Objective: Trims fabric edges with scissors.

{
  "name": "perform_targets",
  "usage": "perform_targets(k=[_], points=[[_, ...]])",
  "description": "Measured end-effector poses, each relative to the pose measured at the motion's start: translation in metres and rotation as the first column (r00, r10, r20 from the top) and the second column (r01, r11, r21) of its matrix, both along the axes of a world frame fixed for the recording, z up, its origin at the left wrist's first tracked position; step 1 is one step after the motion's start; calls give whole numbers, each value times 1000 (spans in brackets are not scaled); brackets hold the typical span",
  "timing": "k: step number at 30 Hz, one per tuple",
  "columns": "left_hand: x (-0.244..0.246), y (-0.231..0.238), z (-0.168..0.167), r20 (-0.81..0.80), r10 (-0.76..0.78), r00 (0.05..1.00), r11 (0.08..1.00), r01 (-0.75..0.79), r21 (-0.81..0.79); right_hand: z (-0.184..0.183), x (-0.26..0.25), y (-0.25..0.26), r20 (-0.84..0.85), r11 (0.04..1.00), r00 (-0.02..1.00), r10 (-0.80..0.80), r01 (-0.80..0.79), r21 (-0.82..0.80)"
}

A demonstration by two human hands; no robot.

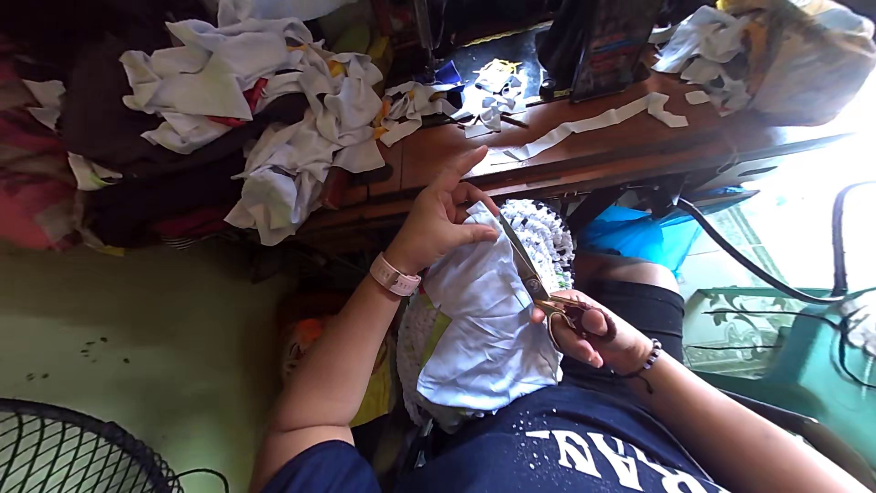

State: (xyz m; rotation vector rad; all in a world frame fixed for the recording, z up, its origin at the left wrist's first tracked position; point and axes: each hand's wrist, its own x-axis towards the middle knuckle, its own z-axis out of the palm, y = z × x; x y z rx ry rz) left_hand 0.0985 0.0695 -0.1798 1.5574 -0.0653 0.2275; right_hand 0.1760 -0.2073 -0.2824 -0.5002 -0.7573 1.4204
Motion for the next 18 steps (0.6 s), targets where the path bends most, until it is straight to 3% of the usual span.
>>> perform_targets(k=[18], points=[[0, -2, 2, -19, 27, 999, 1000, -26, 4, 6, 4, 9, -27, 1000, 999, -21, 20, -14]])
